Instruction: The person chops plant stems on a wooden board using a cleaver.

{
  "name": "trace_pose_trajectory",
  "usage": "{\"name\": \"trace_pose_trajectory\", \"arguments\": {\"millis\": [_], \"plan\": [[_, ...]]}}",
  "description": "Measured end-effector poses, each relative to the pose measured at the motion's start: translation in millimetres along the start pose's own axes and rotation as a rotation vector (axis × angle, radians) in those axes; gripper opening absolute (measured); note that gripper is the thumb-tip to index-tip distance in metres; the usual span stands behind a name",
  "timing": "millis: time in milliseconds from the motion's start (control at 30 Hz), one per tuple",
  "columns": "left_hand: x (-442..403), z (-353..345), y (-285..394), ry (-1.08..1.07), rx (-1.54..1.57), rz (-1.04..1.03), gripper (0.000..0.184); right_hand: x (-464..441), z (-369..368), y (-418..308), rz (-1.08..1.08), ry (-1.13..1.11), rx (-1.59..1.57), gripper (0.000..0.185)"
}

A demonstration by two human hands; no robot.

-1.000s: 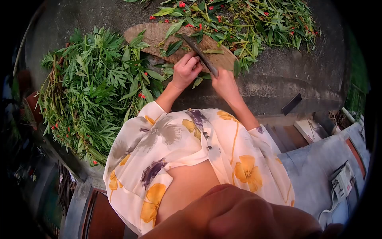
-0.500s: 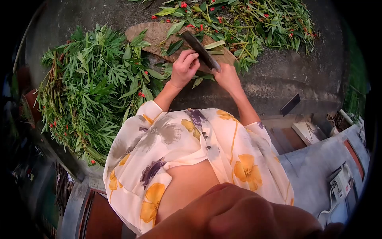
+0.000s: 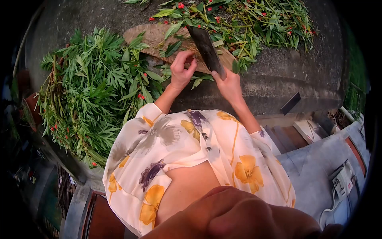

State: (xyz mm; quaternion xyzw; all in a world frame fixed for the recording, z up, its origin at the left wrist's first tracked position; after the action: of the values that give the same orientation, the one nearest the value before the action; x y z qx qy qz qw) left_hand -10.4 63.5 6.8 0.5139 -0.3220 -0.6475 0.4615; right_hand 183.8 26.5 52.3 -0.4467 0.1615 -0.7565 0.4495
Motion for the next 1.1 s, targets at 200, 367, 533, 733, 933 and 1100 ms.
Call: {"name": "trace_pose_trajectory", "arguments": {"millis": [200,367,533,733,933,1100], "plan": [[3,-5,2,0.013,-0.015,-0.005,0.029,12,10,-18,0.024,0.018,-0.042,0.030],[3,-5,4,0.008,-0.051,-0.006,0.027,13,12,-20,0.006,-0.001,-0.003,0.030],[4,-11,2,-0.008,0.014,0.006,0.030,16,12,-20,0.029,0.020,-0.015,0.031],[6,-14,0,0.053,0.104,0.062,0.025,20,17,-24,0.009,0.021,-0.011,0.031],[15,-23,-26,-0.083,0.090,0.141,0.033,19,17,-26,0.030,0.024,0.021,0.030],[13,-25,-27,-0.067,0.058,0.033,0.036,20,20,-30,-0.015,0.008,0.045,0.029]]}}
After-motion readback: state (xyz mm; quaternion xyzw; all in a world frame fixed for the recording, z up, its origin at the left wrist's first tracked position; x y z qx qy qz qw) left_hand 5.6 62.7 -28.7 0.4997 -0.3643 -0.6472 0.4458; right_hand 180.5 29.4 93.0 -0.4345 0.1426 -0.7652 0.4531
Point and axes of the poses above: each hand's wrist, its own x-axis away from the middle knuckle, its own z-axis out of the back of the hand, y = z × x, the point moved 6 cm from there along -x, towards the middle knuckle, and after that the axes turned 11 degrees about -z, right-handed, at the moved point
